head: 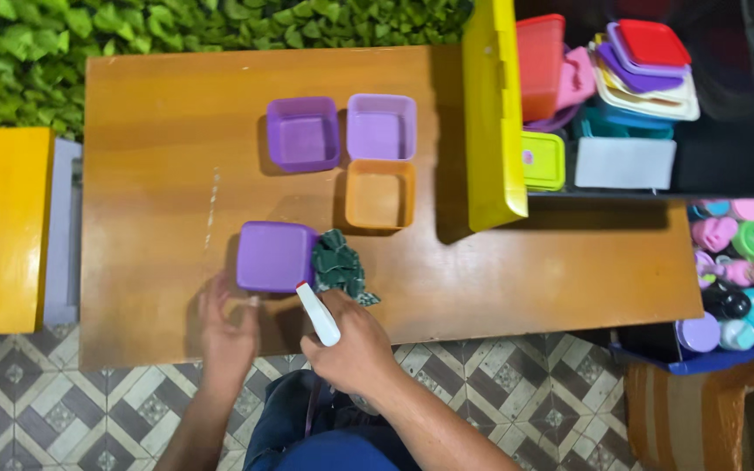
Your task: The person retrieves three small plastic containers from a yellow storage bin and places them on a wooden table. They spray a cleaning solution into one purple container and wipe its interior and exterior with a cloth, then repeat the wiping on the other containers.
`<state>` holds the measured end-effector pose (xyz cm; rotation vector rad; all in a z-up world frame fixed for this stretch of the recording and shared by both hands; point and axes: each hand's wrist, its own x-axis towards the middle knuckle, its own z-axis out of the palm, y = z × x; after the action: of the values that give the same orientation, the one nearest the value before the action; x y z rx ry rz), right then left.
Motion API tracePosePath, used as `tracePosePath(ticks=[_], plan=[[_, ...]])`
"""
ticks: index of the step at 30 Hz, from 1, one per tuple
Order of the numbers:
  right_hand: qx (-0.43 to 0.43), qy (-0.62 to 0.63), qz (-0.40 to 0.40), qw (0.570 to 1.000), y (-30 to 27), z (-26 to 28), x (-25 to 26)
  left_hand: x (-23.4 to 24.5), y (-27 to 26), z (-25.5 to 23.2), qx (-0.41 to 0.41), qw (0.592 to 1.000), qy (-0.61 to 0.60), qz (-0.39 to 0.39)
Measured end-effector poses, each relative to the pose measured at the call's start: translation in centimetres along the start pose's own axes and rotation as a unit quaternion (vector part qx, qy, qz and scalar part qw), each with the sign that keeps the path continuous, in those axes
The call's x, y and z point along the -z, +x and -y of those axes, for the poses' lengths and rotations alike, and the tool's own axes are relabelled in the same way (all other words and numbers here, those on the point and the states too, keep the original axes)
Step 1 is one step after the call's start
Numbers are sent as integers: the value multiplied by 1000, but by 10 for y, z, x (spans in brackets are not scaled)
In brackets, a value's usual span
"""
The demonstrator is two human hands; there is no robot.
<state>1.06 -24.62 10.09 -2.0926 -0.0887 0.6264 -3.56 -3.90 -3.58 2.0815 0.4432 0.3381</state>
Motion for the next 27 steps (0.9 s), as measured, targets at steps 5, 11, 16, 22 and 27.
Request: tracePosePath(ticks=[5, 11, 16, 22, 27], plan=[[-8, -19, 7, 1000, 21, 16, -15, -12, -11, 1, 61, 998, 27, 23], [-27, -45, -8, 999, 37, 20, -21, -15, -13, -14, 79, 996, 34, 22], [8, -35, -14, 999, 36, 11, -18, -15, -14, -21, 77, 996, 32, 28], [79, 177, -66, 979, -5, -49, 20, -16, -5, -18, 133, 989, 32, 57], [175, 160, -292, 927, -22, -126, 76, 0, 15, -10, 60, 985, 125, 102]])
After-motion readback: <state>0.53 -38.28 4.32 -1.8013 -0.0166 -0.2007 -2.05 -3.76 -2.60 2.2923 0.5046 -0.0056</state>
